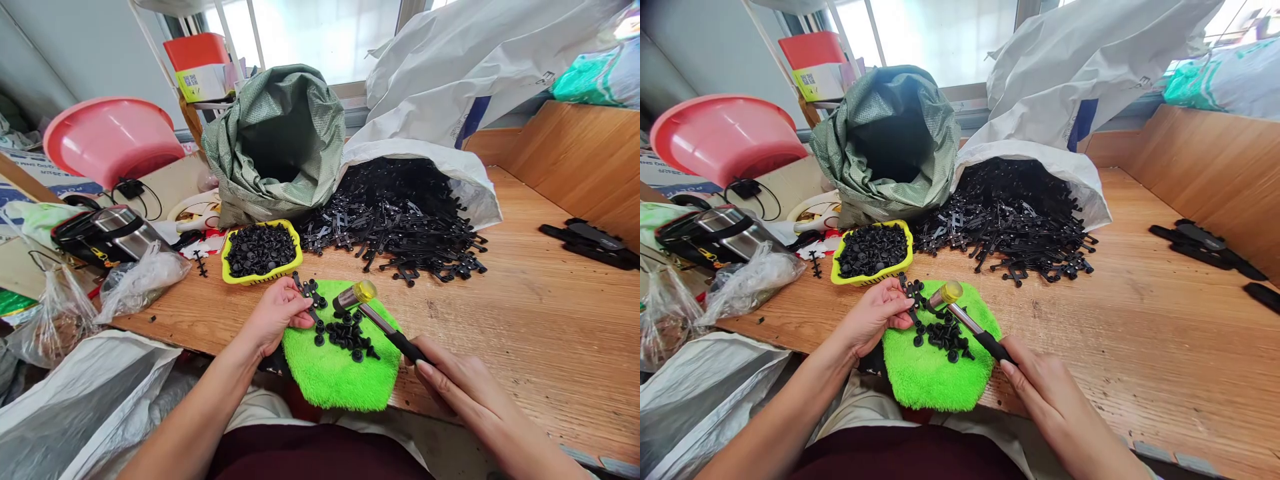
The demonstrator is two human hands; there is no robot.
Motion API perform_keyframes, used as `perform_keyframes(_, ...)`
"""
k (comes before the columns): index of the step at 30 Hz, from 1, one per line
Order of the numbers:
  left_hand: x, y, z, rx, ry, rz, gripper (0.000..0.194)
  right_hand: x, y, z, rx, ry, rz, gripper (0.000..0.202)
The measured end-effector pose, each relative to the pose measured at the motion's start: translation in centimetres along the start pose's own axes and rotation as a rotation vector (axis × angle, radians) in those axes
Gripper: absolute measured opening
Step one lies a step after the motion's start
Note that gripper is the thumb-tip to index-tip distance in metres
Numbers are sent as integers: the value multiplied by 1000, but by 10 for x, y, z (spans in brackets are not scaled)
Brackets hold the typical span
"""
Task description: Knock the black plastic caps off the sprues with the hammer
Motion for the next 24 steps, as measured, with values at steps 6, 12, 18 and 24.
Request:
perform_keyframes(6, -1, -1, 1, 29, -53, 3, 55, 16, 0, -41, -103, 117, -112, 43)
perform_keyframes(12, 0, -1, 1, 42, -106, -1, 53, 23, -14, -58, -519, 358, -183, 43)
perform_keyframes(18, -2, -1, 1, 36, -130, 9, 51, 23, -11, -67, -530, 429, -143, 29)
perform_keyframes(24, -4, 0, 1, 28, -150, 33, 49, 20, -16, -69, -580, 500, -146, 24)
Point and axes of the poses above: each hand's wrist, its own x-axis towards the middle knuckle, its own y-axis out of the back of the hand, z = x × y, the point moved 7 cm from there along x, towards the middle knuckle, and after that the axes turned 8 degrees about x, right-handed, at the moved point
